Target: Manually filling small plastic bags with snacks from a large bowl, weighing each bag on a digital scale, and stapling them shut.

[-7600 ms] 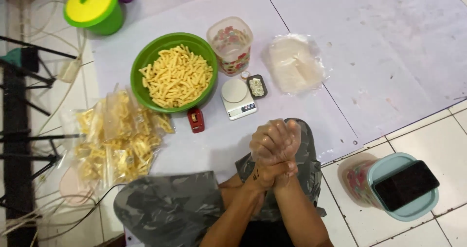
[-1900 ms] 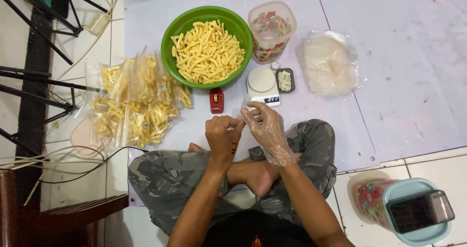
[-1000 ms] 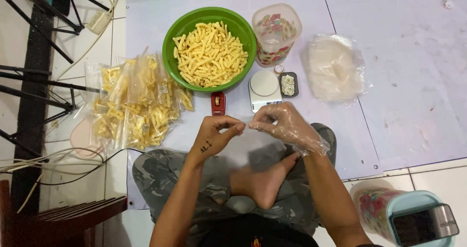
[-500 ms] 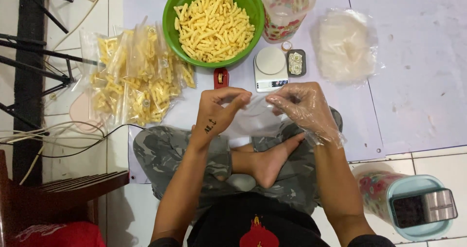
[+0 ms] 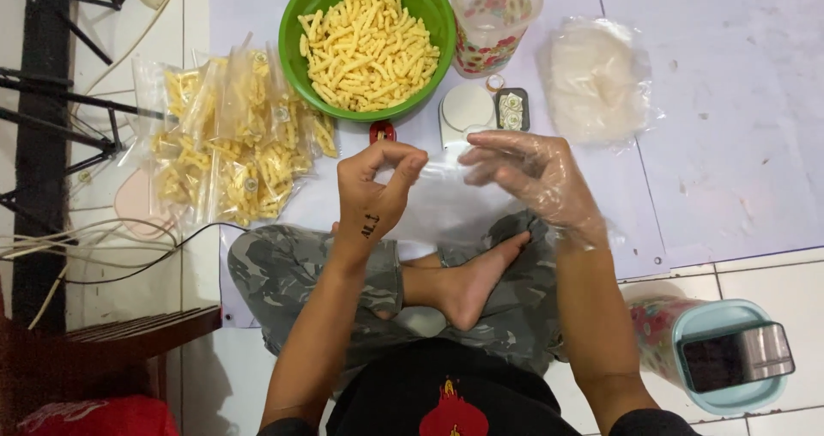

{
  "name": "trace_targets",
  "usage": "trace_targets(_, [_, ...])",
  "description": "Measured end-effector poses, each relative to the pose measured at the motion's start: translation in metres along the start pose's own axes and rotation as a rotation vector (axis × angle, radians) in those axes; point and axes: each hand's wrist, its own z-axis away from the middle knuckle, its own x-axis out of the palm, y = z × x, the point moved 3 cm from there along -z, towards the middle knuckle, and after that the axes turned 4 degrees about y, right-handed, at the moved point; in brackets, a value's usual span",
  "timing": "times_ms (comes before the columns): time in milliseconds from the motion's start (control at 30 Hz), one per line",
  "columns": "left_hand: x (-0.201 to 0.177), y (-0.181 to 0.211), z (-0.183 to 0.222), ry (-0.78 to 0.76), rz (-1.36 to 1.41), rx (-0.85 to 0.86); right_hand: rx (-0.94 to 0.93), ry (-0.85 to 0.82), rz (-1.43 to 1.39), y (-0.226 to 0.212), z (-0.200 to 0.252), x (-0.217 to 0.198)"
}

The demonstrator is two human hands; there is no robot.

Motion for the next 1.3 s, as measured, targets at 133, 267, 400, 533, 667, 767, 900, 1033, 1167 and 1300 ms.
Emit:
trace_targets(133, [0.002,0.007,-0.005,-0.109,-0.002,0.079,0.159,-0.038,0.052,-0.003,-0.011,-0.007])
trace_targets(267, [0.004,0.007,-0.004,-0.218,0.027,0.039,0.325,-0.265,0.254,-0.012,-0.025,0.003])
trace_targets(400, [0.003,-0.001,0.000,-0.291,0.006,0.001,0.360,-0.540,0.267,0.023,-0.025,0.008])
trace_targets(533, [0.003,0.009,-0.003,-0.161,-0.188,0.104,0.345,-0.372,0.325,0.016,-0.027,0.020])
trace_targets(667, [0.002,0.002,0.014,0.159,-0.439,0.061,0.376,-0.049,0.540,0.007,-0.026,0.038])
trace_targets(767, [0.012,0.005,0.030,0.122,-0.429,-0.217,0.388,-0.036,0.586,0.014,-0.023,0.055])
trace_targets(900, [0.008,-0.026,0.053,0.034,-0.271,-0.490,0.316,-0.109,0.647,0.008,-0.013,0.076])
trace_targets(1033, [-0.006,-0.035,0.066,0.056,-0.193,-0.550,0.383,-0.134,0.593,0.013,0.008,0.089])
trace_targets(1167, [-0.032,-0.052,0.080,0.039,-0.351,-0.565,0.491,-0.030,0.695,0.026,0.022,0.091])
trace_targets(1300, [-0.036,-0.079,0.098,-0.021,-0.180,-0.589,0.563,0.033,0.839,0.058,0.035,0.088])
